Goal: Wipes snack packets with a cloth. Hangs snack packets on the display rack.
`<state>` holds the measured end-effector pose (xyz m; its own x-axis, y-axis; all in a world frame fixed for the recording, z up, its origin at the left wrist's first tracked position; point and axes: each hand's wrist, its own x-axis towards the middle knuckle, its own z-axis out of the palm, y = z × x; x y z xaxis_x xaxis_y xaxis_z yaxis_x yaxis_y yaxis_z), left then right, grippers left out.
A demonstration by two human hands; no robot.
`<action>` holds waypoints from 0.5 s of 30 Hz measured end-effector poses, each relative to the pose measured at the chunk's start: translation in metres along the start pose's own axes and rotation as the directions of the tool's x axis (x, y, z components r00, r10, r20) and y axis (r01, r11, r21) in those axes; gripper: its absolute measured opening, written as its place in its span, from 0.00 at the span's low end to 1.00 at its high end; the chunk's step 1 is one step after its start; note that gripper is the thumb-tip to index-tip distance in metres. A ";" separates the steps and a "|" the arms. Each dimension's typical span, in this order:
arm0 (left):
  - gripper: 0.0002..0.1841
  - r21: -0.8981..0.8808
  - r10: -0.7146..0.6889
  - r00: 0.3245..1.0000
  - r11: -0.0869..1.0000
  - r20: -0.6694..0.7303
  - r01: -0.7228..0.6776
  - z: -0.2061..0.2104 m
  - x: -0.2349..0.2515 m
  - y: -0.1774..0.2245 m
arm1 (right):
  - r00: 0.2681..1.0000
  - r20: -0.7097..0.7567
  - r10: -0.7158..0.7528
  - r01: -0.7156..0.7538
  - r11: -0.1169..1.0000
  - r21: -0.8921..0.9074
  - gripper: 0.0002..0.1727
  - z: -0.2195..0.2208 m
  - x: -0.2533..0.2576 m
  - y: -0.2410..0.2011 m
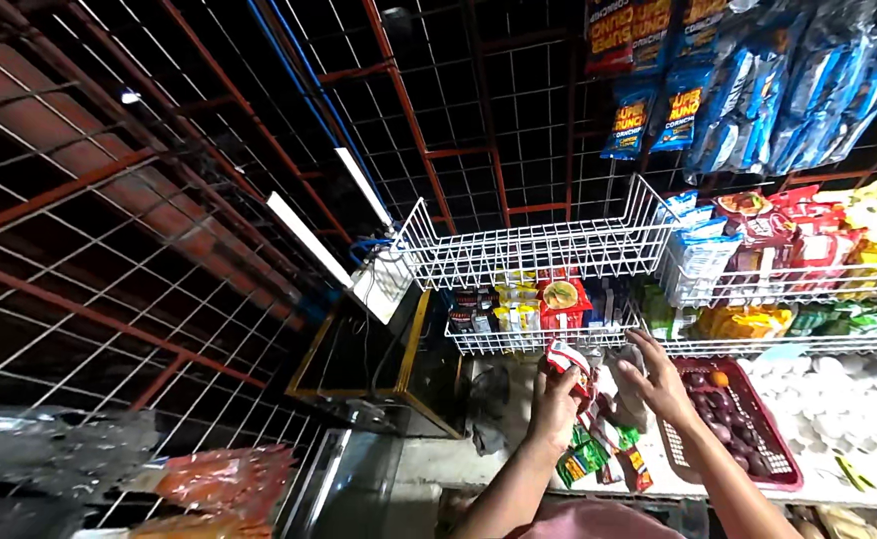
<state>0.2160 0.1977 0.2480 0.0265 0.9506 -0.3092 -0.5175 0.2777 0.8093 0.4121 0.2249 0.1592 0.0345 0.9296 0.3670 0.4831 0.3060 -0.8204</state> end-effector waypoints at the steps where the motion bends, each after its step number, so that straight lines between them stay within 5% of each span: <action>1: 0.28 -0.017 0.010 1.000 1.000 -0.020 -0.010 0.003 0.002 0.001 | 0.998 0.053 -0.023 0.020 0.998 0.065 0.52 0.000 -0.002 -0.013; 3: 0.27 -0.016 0.020 1.000 1.000 -0.001 -0.020 0.011 0.002 0.005 | 0.985 0.127 -0.117 0.094 0.980 0.174 0.58 0.007 -0.009 -0.042; 7: 0.27 0.107 0.179 0.923 0.968 0.340 -0.227 0.005 0.005 0.017 | 0.992 0.107 -0.069 0.009 0.876 0.483 0.33 0.020 -0.009 -0.063; 9: 0.31 0.211 0.293 0.824 0.875 0.485 -0.435 -0.006 0.015 0.027 | 0.982 0.186 0.008 -0.144 0.664 0.733 0.26 0.014 -0.005 -0.069; 12: 0.27 0.309 0.320 0.798 0.798 0.511 -0.518 -0.012 0.022 0.038 | 0.928 0.371 0.020 -0.359 0.309 0.881 0.21 0.006 0.000 -0.076; 15: 0.25 0.358 0.281 0.825 0.798 0.490 -0.485 -0.012 0.020 0.036 | 0.908 0.414 0.068 -0.419 0.209 0.884 0.16 0.005 0.001 -0.087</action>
<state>0.1872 0.2248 0.2650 0.2958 0.9302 0.2171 -0.1200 -0.1893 0.9746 0.3659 0.1999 0.2286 -0.2983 0.9497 0.0955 -0.6868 -0.1441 -0.7125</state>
